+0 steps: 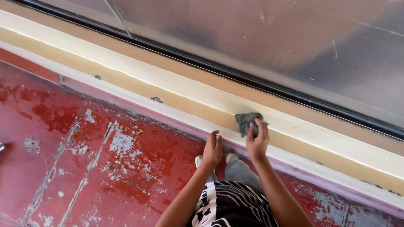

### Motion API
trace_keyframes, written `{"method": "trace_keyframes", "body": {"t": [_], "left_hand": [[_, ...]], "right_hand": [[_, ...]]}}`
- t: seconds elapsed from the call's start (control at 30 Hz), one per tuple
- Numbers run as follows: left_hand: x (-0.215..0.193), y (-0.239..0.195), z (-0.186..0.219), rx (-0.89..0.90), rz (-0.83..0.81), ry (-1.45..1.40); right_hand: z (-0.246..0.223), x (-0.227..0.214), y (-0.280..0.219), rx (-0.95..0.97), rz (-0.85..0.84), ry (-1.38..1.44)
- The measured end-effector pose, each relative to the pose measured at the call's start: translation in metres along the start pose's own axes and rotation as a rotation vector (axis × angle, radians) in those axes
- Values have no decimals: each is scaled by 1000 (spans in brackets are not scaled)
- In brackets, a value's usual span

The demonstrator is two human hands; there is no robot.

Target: Wiping down the window sill and lower frame with a cleaning cloth.

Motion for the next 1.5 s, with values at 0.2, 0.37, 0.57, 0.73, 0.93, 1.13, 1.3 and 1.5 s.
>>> {"method": "trace_keyframes", "body": {"t": [0.2,0.37,0.57,0.73,0.93,1.13,1.3,1.5], "left_hand": [[33,9,12,-23,-29,-35],[19,15,9,-12,45,13],[-1,7,-7,-114,255,14],[-33,33,-12,-107,367,-37],[-101,81,-29,-127,577,-119],[-188,145,-62,-155,636,-226],[-265,182,-51,-100,647,-241],[-341,212,-55,-101,606,-201]], "right_hand": [[34,65,-19,-505,-733,-248],[13,83,4,-551,-942,-259],[-10,154,18,-519,-1337,-237],[-53,243,18,-651,-1384,-271],[-121,341,15,-706,-1420,-222],[-154,406,6,-782,-1381,-222],[-218,476,-6,-924,-1296,-87],[-267,517,-6,-660,-1328,-153]]}}
Point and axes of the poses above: each hand's wrist, its own y-axis towards the middle knuckle, its own x-axis out of the palm, z = x × y, the point moved 5 cm from there along y, towards the middle knuckle, and after that the axes turned 1 degree about -x, right-handed, at the moved point
